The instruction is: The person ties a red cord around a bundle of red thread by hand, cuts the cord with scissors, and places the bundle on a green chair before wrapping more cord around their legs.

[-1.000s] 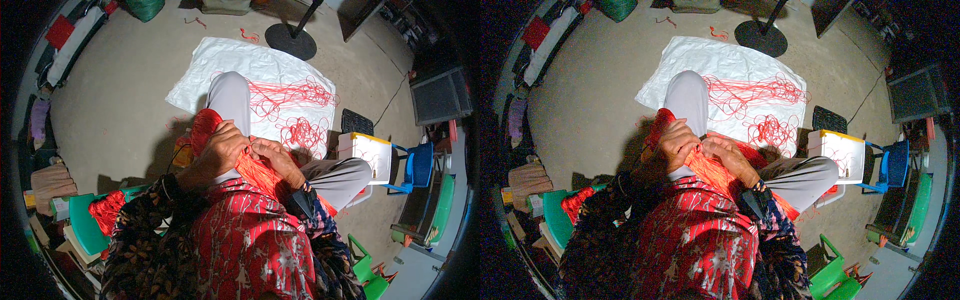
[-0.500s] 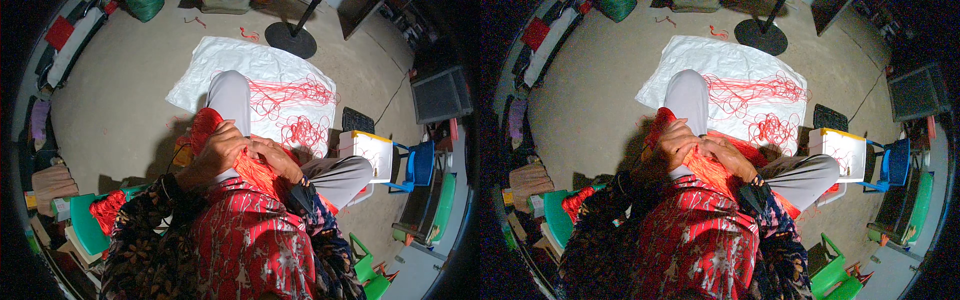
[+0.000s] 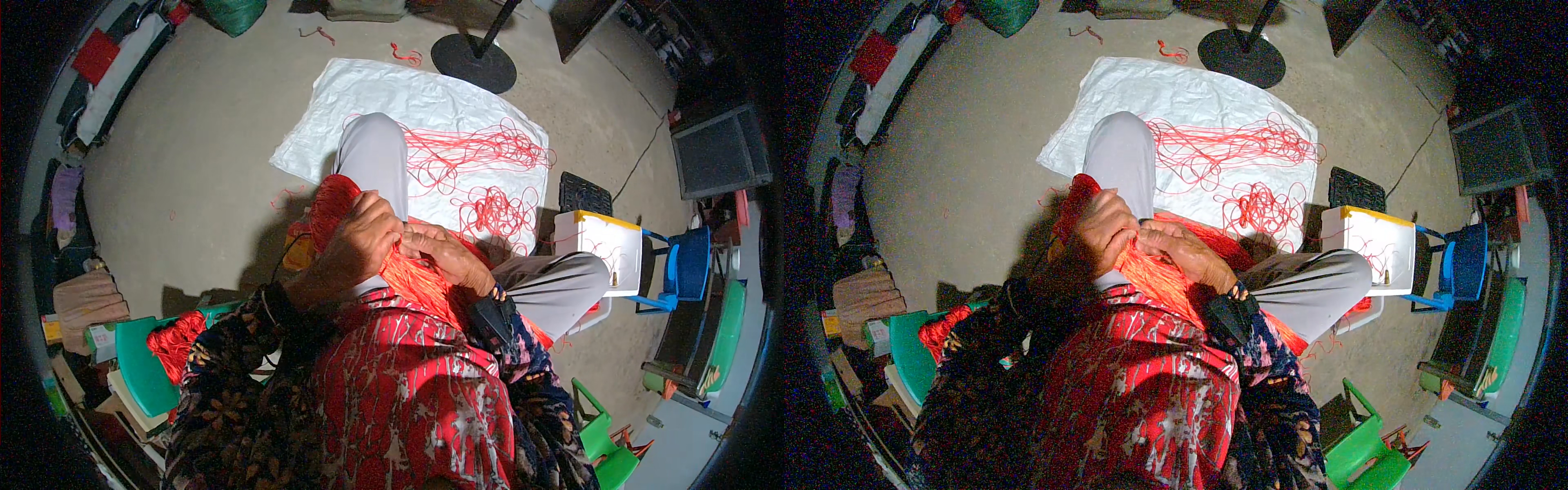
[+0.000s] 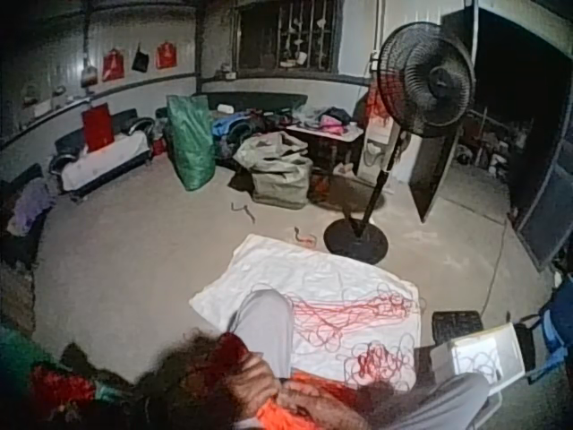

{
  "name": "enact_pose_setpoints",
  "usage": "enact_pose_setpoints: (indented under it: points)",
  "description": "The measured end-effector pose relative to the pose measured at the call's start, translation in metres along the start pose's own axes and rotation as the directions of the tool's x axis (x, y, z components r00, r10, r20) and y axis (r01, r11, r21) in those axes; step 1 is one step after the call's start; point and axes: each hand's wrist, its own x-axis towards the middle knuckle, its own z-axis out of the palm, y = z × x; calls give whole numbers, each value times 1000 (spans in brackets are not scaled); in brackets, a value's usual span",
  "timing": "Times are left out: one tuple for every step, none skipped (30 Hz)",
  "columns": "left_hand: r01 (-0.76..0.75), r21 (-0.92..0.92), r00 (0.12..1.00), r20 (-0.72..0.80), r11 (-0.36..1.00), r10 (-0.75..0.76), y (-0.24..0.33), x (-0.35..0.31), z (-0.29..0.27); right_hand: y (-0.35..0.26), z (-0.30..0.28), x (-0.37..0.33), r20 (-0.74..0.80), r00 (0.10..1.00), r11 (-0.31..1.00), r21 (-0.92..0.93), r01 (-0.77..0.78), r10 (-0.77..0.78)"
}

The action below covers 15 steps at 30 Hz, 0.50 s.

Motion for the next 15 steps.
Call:
enact_pose_setpoints:
  points:
    - [-2,8,1000,23,1000,2,2,3,-3,0,0,0,6,1000,999,-32,24,-24]
    - [-3,15,999,45,1000,3,3,4,-4,-1,0,-2,5,1000,999,-32,24,-24]
    - [-4,15,999,45,1000,3,2,4,-4,-2,0,-4,-12,999,998,-52,34,-35]
    - [22,-17,999,44,1000,-21,1,4,-3,-4,1,-5,-27,999,996,-72,45,-47]
    - [47,-49,998,43,998,-45,-1,4,-2,-5,3,-6,-27,999,996,-72,44,-46]
    - [47,-49,998,43,998,-45,-2,3,-2,-6,4,-7,-80,996,998,-43,41,-45]
    - [57,-43,997,54,997,-55,-3,3,-1,-7,6,-8,-132,990,999,-13,41,-42]
    - [67,-38,996,66,997,-65,-3,3,-1,-9,8,-8,-131,990,999,-13,41,-42]
    - [67,-38,996,67,997,-65,-5,3,-2,-11,11,-8,-175,982,998,-17,66,-68]
    - [79,-82,994,85,994,-72,-6,3,-3,-13,12,-8,-218,972,996,-25,89,-92]
    - [90,-126,992,103,988,-77,-8,3,-4,-15,13,-9,-217,972,996,-26,89,-92]
    - [90,-126,992,103,988,-77,-11,2,-2,-17,12,-11,-291,948,988,-119,98,-129]
    - [116,-134,988,119,984,-100,-14,1,-1,-19,12,-12,-358,917,972,-210,100,-172]
    - [141,-143,983,136,980,-122,-17,-1,0,-21,13,-14,-383,895,964,-220,151,-228]
    - [141,-142,983,136,980,-122,-19,-2,1,-23,15,-16,-382,896,964,-220,152,-228]
